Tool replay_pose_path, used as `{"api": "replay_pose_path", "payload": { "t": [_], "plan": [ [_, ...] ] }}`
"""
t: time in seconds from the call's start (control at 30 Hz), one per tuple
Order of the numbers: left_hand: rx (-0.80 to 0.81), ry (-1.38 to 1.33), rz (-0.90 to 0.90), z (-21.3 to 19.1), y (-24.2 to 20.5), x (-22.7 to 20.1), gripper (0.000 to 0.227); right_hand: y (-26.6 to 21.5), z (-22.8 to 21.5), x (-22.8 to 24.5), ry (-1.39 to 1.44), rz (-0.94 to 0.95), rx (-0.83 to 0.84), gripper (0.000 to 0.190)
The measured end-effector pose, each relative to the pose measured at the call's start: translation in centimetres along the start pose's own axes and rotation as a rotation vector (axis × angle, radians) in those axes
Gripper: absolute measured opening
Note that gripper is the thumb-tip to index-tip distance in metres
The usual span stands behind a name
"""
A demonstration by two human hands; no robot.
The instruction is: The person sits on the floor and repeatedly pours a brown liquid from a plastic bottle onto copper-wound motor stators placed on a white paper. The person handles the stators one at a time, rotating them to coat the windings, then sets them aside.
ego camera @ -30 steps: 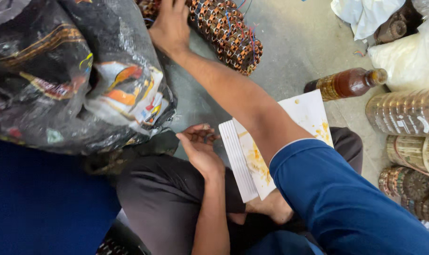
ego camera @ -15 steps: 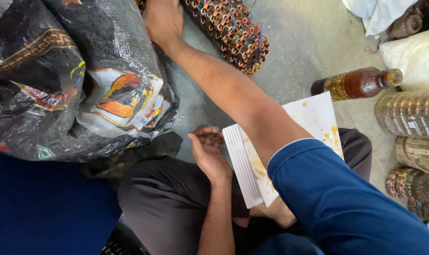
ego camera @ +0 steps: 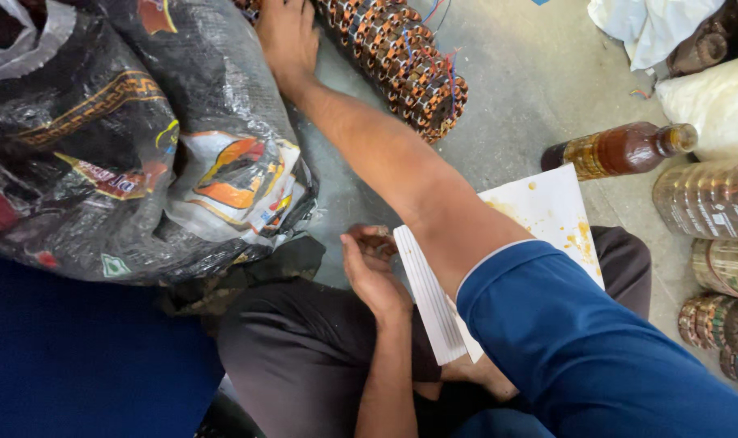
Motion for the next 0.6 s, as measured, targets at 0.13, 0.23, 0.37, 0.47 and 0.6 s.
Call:
{"api": "replay_pose_path", "payload": {
  "t": [0.13,0.23,0.37,0.47,0.6],
  "plan": [
    [-0.021,0.010,-0.016,0.0,0.1,0.0,0.038,-0.1,-0.3,0.0,0.047,-0.002,0.161,0.052],
    [-0.025,-0.006,-0.026,0.3,0.4,0.3,0.036,0.5,-0.8,0.0,0.067,-0.014,0.185,0.052],
    [-0.034,-0.003,-0.028,0.4,0.5,0.5,0.036,1.7,-1.5,0.7,-0.031,-0.045,0.273,0.048],
    [-0.035,0.028,-0.009,0.2,0.4,0.4,0.040,2.2,-3.2,0.9,-0.029,-0.044,0.445,0.055],
    [-0.019,0.025,0.063,-0.1,0.4,0.3,0.038,0.3,-10.2,1.0,-0.031,-0.142,0.465,0.065]
  ]
}}
Point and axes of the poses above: each hand's wrist, its own y-axis towards the middle knuckle, its own z-axis out of the palm, x = y × z, the point moved 2 cm from there along y, towards the middle knuckle, and after that the axes turned 6 degrees about x, right-handed, at the moved point
